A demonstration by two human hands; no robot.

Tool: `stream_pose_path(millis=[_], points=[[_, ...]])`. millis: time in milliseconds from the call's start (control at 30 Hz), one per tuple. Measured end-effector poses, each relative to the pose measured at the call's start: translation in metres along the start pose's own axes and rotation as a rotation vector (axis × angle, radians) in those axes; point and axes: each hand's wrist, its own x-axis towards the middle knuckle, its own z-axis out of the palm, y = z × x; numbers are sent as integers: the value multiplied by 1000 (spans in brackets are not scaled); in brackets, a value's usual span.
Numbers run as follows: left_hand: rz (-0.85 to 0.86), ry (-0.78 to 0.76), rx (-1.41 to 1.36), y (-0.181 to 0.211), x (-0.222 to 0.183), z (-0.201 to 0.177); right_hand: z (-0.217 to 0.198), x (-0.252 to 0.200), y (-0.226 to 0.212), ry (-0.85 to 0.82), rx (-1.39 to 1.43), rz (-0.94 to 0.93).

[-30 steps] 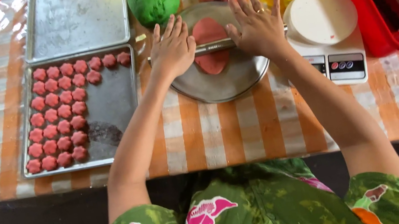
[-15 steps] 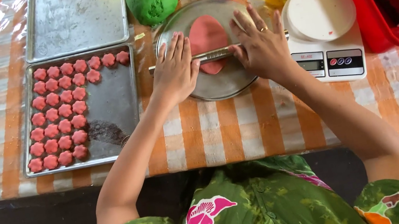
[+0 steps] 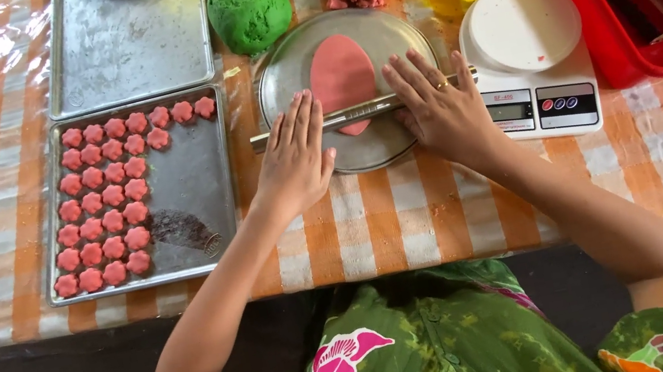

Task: The person is shaping pink dough into star shapes by rolling small portions into balls, flattening them on a metal plate, and using a star-shaped cutter.

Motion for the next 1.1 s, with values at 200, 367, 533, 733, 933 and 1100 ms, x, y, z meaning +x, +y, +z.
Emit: stream_pose_path(millis=[200,367,533,733,933,1100], points=[[15,-5,87,11,-19,8,-1,-24,-11,-69,-86,-22],[50,-12,170,32,-40,0,0,-39,-23,38,-194,-63],[125,331,85,12,8,-4,20,-34,-8,152,-146,-96],[20,-5,-201,-71,148,59,10,-37,-12,85,-127,-147],[-77,-222,-290,-63,182,35,-9,-29,-16,122,8,-214],[-128,-97,-277,-58,191,43,-4,-30,-13,150,44,-243]])
